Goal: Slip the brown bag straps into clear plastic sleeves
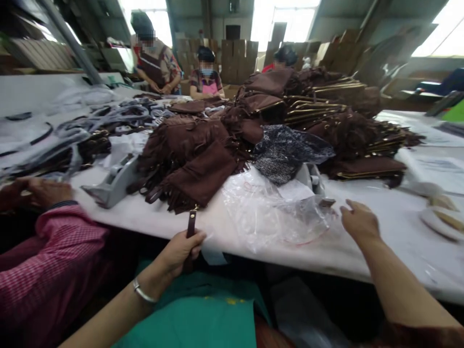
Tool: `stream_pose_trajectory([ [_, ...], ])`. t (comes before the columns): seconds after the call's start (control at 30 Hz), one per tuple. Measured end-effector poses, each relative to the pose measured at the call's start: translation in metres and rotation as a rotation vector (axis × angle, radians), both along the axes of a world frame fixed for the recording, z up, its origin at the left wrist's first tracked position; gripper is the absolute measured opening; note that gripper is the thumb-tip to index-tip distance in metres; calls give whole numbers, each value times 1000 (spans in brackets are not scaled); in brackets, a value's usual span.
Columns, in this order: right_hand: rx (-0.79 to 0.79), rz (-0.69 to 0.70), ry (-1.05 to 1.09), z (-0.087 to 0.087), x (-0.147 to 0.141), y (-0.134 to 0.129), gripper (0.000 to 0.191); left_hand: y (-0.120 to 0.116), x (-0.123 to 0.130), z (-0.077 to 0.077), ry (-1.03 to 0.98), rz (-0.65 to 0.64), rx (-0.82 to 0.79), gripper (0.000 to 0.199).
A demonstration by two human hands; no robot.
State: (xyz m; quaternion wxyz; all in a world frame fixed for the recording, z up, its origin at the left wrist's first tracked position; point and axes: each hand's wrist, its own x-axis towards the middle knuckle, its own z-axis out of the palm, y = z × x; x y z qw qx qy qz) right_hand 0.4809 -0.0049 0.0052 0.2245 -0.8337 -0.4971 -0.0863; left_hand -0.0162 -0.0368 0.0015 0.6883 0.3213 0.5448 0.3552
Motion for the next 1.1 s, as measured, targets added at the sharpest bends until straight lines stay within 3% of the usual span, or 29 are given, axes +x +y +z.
stream_pose_trajectory([
  [0.03, 59, -33, 5, 9, -12, -8, 25, -1, 0, 1, -11, -1, -4, 35],
  [0.1, 172, 64, 142, 27, -57, -27, 24, -3, 0, 2, -36, -10, -12, 34],
  [0.13, 151, 201, 285, 34, -88, -36, 25, -4, 1, 2, -49, -12, -15, 33],
  [0.2, -48, 520, 552, 43, -159, -51, 32, -6, 2, 2, -67, -12, -13, 32],
  [0.27, -232, 746, 703, 41, -228, -57, 34, -9, 3, 2, -73, -26, -11, 31],
  [0.33, -286, 802, 795, 32, -281, -53, 40, -11, 3, 2, -72, -56, -11, 31],
  [0.4, -365, 809, 878, 20, -313, -45, 38, -13, 3, 1, -71, -79, -7, 32],
  [0.5, -479, 735, 1052, 5, -331, -35, 32, -19, 0, 0, -45, -80, 14, 34],
  [0.6, -469, 655, 1174, -3, -327, -38, 27, -29, -9, -3, 49, -126, 26, 36],
  [0.73, -437, 593, 1212, -8, -316, -55, 24, -36, -28, 2, 110, -333, 73, 34],
  [0.83, -465, 568, 1257, -9, -315, -67, 24, -28, -40, 14, 99, -431, 108, 32],
  [0.97, -492, 559, 1268, -4, -322, -76, 24, -9, -37, 32, 27, -224, 115, 32],
  [1.1, -469, 596, 1286, 1, -327, -79, 23, -1, -23, 36, 74, -84, 157, 28],
])
